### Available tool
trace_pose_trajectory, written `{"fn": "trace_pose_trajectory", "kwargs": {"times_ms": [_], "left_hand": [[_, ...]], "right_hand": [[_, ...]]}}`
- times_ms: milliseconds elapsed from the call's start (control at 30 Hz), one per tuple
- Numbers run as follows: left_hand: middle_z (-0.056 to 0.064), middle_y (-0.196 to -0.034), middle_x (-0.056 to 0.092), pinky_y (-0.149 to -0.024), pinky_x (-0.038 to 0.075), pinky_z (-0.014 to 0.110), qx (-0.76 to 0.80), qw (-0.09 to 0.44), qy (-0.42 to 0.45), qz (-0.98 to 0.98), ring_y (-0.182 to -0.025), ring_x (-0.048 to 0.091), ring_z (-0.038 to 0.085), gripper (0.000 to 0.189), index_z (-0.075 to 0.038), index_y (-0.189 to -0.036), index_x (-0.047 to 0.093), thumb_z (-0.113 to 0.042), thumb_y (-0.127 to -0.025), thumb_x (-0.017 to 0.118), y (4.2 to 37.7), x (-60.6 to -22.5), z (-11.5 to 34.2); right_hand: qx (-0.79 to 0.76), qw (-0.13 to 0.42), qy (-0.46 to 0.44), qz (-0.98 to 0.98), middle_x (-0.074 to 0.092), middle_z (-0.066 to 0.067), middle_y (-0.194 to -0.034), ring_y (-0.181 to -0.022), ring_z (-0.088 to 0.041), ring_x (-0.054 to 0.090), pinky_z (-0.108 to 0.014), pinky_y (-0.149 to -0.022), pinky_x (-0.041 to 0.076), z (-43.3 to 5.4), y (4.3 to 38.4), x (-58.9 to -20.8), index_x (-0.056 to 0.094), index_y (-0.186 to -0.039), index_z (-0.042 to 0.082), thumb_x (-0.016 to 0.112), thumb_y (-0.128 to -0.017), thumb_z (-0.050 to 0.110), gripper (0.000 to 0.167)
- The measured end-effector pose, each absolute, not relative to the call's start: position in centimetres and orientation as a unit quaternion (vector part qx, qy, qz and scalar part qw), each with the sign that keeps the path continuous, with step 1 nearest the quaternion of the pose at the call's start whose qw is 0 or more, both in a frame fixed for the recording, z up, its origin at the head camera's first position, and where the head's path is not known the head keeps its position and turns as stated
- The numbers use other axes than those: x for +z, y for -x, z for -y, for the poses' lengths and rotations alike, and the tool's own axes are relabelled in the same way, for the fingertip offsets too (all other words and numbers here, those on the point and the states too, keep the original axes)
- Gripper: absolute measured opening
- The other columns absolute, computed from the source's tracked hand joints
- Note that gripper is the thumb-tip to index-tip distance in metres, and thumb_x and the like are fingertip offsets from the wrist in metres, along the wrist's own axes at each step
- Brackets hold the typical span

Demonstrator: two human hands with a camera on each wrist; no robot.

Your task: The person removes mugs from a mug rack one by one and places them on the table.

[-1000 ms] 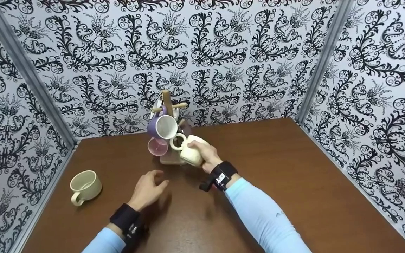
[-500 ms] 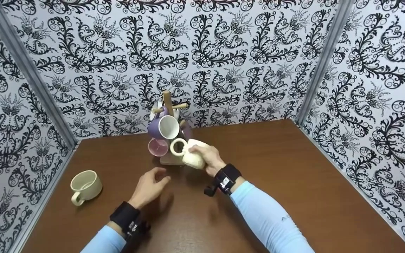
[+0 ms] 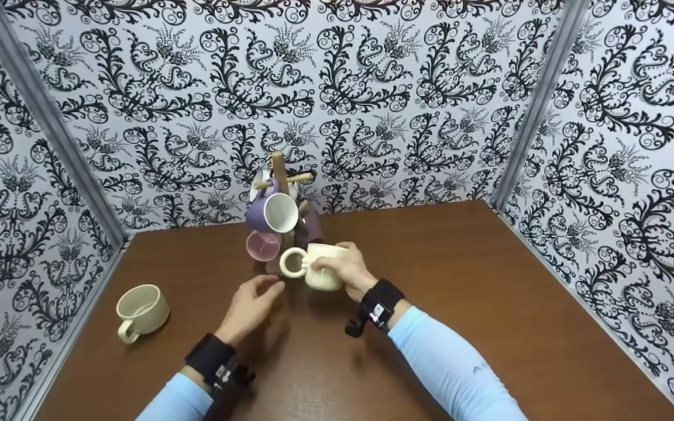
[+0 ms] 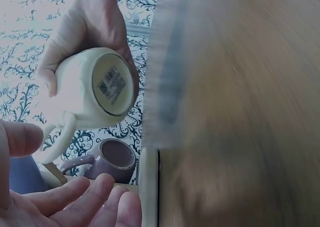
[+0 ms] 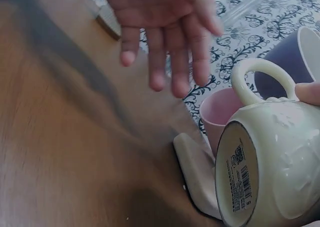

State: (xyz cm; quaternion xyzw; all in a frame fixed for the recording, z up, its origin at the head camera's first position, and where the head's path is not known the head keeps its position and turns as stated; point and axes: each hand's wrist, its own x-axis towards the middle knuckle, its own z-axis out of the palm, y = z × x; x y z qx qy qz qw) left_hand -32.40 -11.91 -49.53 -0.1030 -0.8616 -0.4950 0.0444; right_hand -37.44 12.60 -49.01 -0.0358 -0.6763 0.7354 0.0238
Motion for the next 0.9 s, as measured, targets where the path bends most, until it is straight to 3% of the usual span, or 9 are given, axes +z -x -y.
{"fn": "trace_pose_trajectory", "kwargs": {"times_ms": [100, 167, 267, 600, 900], "left_hand": [[0.018, -0.11, 0.079, -0.075, 0.058, 0.032, -0.524, 0.035, 0.09, 0.846, -0.077, 0.072, 0.021, 0.042, 0.0, -0.141, 0.072, -0.028, -0.11, 0.069, 32.5, -49.3, 11.6], [0.014, -0.101, 0.076, -0.067, 0.055, 0.026, -0.544, 0.03, 0.08, 0.834, -0.072, 0.068, 0.018, 0.041, 0.002, -0.141, 0.072, -0.026, -0.111, 0.068, 32.6, -49.2, 11.3], [0.012, -0.095, 0.075, -0.065, 0.055, 0.025, -0.566, 0.027, 0.074, 0.821, -0.076, 0.068, 0.018, 0.038, 0.003, -0.138, 0.071, -0.023, -0.112, 0.066, 32.6, -49.1, 11.1], [0.019, -0.106, 0.079, -0.066, 0.062, 0.034, -0.599, 0.009, 0.063, 0.798, -0.08, 0.071, 0.017, 0.038, 0.007, -0.131, 0.072, -0.027, -0.114, 0.063, 32.8, -48.9, 10.7], [0.005, -0.08, 0.069, -0.052, 0.05, 0.028, -0.624, -0.007, 0.091, 0.776, -0.06, 0.061, 0.016, 0.031, 0.008, -0.108, 0.073, -0.021, -0.115, 0.061, 32.9, -49.0, 10.6]], "right_hand": [[0.726, 0.026, 0.022, 0.687, 0.062, -0.012, -0.124, -0.108, -0.023, 0.064, -0.027, -0.086, 0.059, -12.6, 37.4, -49.3, 0.049, -0.136, 0.002, 0.093, -0.063, 0.01, 0.085], [0.718, 0.029, 0.014, 0.695, 0.064, -0.013, -0.125, -0.109, -0.023, 0.065, -0.028, -0.087, 0.059, -12.6, 37.4, -49.5, 0.049, -0.135, 0.003, 0.093, -0.062, 0.01, 0.085], [0.707, 0.039, -0.004, 0.706, 0.066, -0.015, -0.125, -0.109, -0.024, 0.067, -0.028, -0.088, 0.059, -12.7, 37.4, -49.7, 0.05, -0.133, 0.002, 0.094, -0.061, 0.008, 0.084], [0.673, 0.047, -0.066, 0.735, 0.069, -0.017, -0.125, -0.108, -0.023, 0.069, -0.028, -0.093, 0.059, -13.0, 37.1, -50.2, 0.051, -0.132, 0.003, 0.095, -0.061, 0.007, 0.083], [0.673, 0.04, -0.121, 0.729, 0.069, -0.02, -0.127, -0.109, -0.024, 0.072, -0.035, -0.096, 0.065, -13.3, 37.0, -50.4, 0.048, -0.137, 0.002, 0.096, -0.06, 0.003, 0.09]]}}
